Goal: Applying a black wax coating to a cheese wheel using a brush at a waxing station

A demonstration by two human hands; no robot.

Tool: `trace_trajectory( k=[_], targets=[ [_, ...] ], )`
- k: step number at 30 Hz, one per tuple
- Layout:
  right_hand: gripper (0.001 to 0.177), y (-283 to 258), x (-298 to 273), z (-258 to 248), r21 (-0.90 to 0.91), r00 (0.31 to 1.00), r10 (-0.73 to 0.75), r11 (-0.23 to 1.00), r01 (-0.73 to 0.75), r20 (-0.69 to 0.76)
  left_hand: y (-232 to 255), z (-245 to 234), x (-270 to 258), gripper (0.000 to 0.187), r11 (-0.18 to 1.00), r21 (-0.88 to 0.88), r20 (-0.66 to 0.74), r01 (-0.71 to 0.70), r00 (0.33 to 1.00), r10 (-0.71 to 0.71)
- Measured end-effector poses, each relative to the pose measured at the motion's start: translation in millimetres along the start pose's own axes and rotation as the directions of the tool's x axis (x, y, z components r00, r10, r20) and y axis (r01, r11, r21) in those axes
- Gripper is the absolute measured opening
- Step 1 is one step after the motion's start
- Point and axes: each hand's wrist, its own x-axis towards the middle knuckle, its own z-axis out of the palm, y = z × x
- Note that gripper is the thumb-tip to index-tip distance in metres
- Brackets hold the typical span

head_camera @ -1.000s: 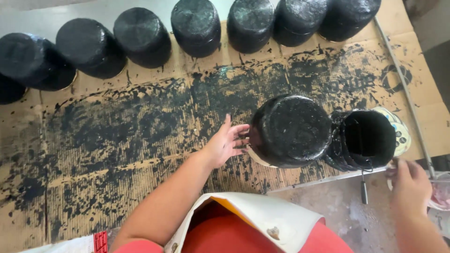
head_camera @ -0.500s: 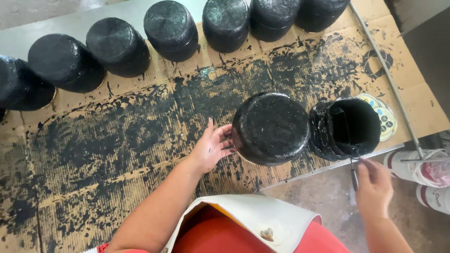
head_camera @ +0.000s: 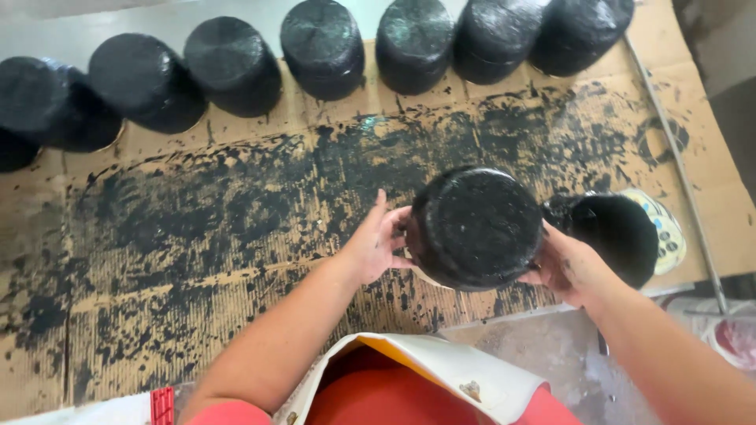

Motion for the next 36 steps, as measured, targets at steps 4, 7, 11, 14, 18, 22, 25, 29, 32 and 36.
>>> trace_trajectory(
  k=[4, 7, 11, 14, 18, 22, 25, 29, 32, 36],
  targets=[
    [0.045, 10, 35, -37, -0.017, 0.996, 0.063, 0.998, -0.062, 0.063, 11, 21, -3, 0.112, 1.0, -0.005, -0.038, -0.002, 0.999, 0.001],
    [0.05, 5, 67, -65, -0.079, 0.992, 0.128, 0.989, -0.126, 0.021, 4, 20, 7, 0.114, 1.0, -0.02, -0.048, 0.008, 0.999, -0.009],
    [0.038, -54, 58, -54, -0.312, 0.97, 0.233, 0.918, -0.244, -0.073, -11, 21, 21, 0.101, 0.999, -0.048, -0.098, -0.02, 0.995, 0.015],
    [0.035, -80, 62, -50, -0.365, 0.976, 0.215, 0.907, -0.211, -0.029, -31, 18, 28, 0.089, 0.999, -0.012, -0.159, -0.052, 0.986, 0.049],
    [0.032, -88, 70, -42, -0.392, 0.978, 0.206, 0.899, -0.194, -0.01, -41, 2, 24, 0.078, 0.989, -0.108, -0.211, -0.102, 0.974, 0.078],
    [0.032, -74, 69, 15, -0.413, 0.983, 0.184, 0.895, -0.168, -0.002, -39, -17, -28, 0.07, 0.953, -0.213, -0.279, -0.215, 0.948, 0.152],
    [0.033, -55, 55, 101, -0.425, 0.988, 0.152, 0.896, -0.128, 0.022, -36, -45, -66, 0.061, 0.902, -0.189, -0.392, -0.389, 0.872, 0.294],
    [0.04, -16, 0, 242, -0.465, 0.969, 0.231, 0.87, -0.166, 0.086, -25, -80, -146, 0.042, 0.831, -0.301, -0.547, -0.467, 0.799, 0.251],
    [0.038, 39, 118, 274, -0.479, 0.929, 0.301, 0.861, -0.169, 0.215, -37, -141, -176, 0.044, 0.77, -0.367, -0.617, -0.521, 0.756, 0.217],
    [0.024, 107, 198, 348, -0.484, 0.899, 0.295, 0.868, -0.111, 0.323, -35, -228, -225, 0.05, 0.69, -0.399, -0.747, -0.604, 0.651, 0.138]
  ],
)
